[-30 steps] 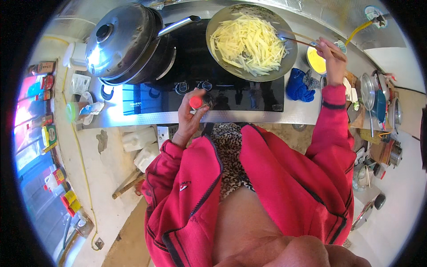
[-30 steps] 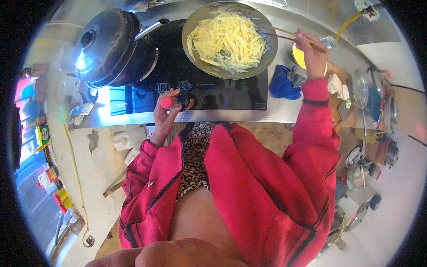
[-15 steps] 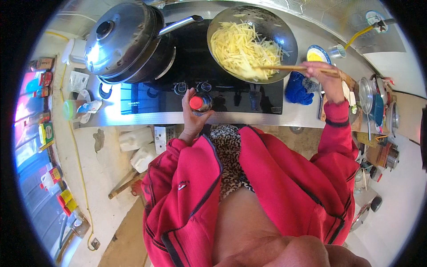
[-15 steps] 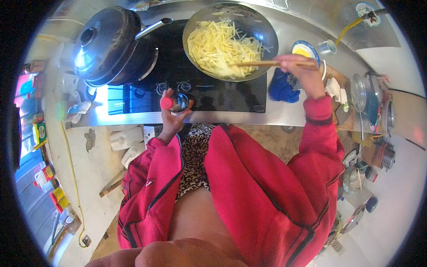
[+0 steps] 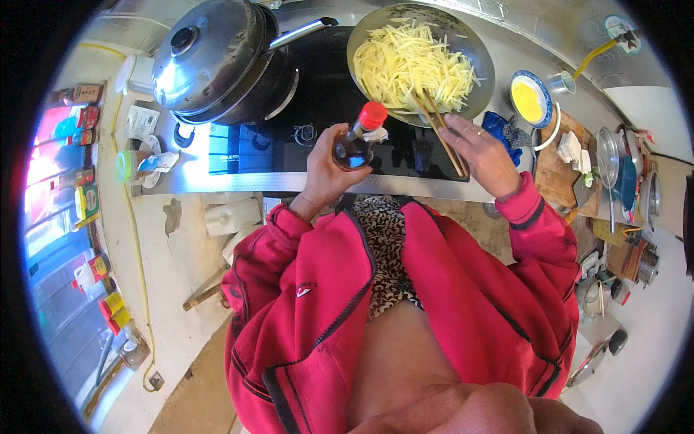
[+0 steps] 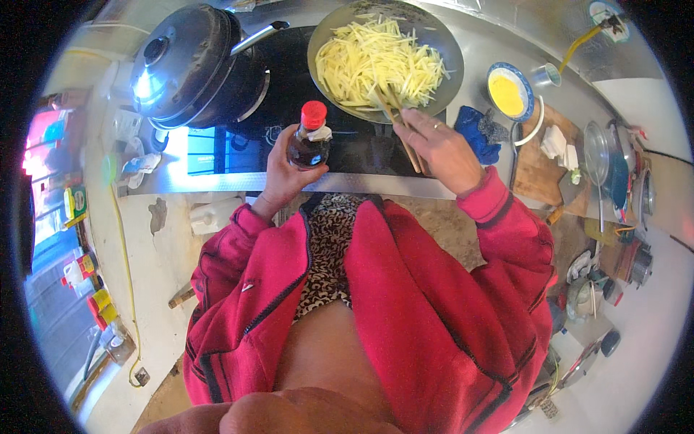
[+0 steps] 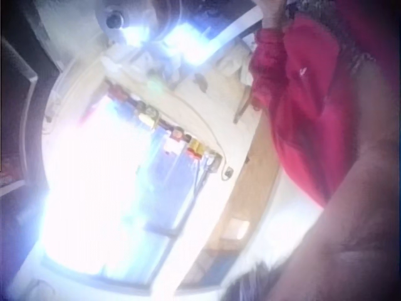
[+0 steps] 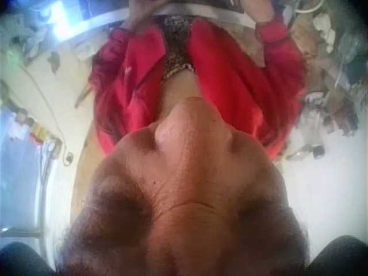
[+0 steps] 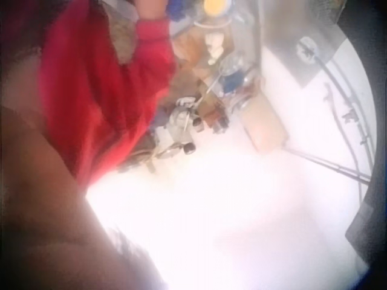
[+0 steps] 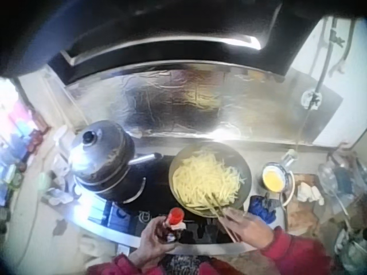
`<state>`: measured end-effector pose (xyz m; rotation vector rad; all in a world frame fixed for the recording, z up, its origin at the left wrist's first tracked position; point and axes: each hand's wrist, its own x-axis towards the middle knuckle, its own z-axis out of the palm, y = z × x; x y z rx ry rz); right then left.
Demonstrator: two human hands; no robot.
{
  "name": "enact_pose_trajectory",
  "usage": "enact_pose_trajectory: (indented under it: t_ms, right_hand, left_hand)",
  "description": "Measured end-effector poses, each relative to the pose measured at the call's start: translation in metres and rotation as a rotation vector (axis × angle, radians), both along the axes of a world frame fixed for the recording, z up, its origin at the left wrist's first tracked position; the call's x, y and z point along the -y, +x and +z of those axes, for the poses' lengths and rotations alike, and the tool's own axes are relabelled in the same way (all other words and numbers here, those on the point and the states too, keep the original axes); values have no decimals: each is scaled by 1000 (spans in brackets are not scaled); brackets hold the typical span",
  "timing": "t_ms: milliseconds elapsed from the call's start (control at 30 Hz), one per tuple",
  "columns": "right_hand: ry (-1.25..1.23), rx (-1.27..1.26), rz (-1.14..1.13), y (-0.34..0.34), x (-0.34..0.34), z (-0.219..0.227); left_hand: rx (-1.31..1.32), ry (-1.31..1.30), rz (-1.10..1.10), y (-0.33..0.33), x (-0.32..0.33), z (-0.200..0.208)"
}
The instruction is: The person stir-fries shredded vegetables in a wok using chopsticks. They add seasonings from a packet and a bottle, then continue stirring the mixture on the stovetop.
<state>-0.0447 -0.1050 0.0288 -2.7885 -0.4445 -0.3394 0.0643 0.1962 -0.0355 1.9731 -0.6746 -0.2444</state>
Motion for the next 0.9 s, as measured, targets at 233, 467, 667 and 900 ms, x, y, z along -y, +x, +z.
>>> enact_pose_trajectory:
  t_ms: [233, 467, 667, 900]
  right_hand:
    - [393, 180, 62, 25, -43, 70]
    - [443, 117, 103, 25, -41, 71]
    - [413, 66, 158, 18, -44, 85]
    - [248, 228, 366, 7, -47, 99]
  left_hand:
    - [-96, 20, -166, -8, 13, 32]
    - [-263, 10, -260, -23, 16, 55]
    - [-433, -60, -415, -21, 6, 62]
    - [-950, -280, -811, -2, 2, 76]
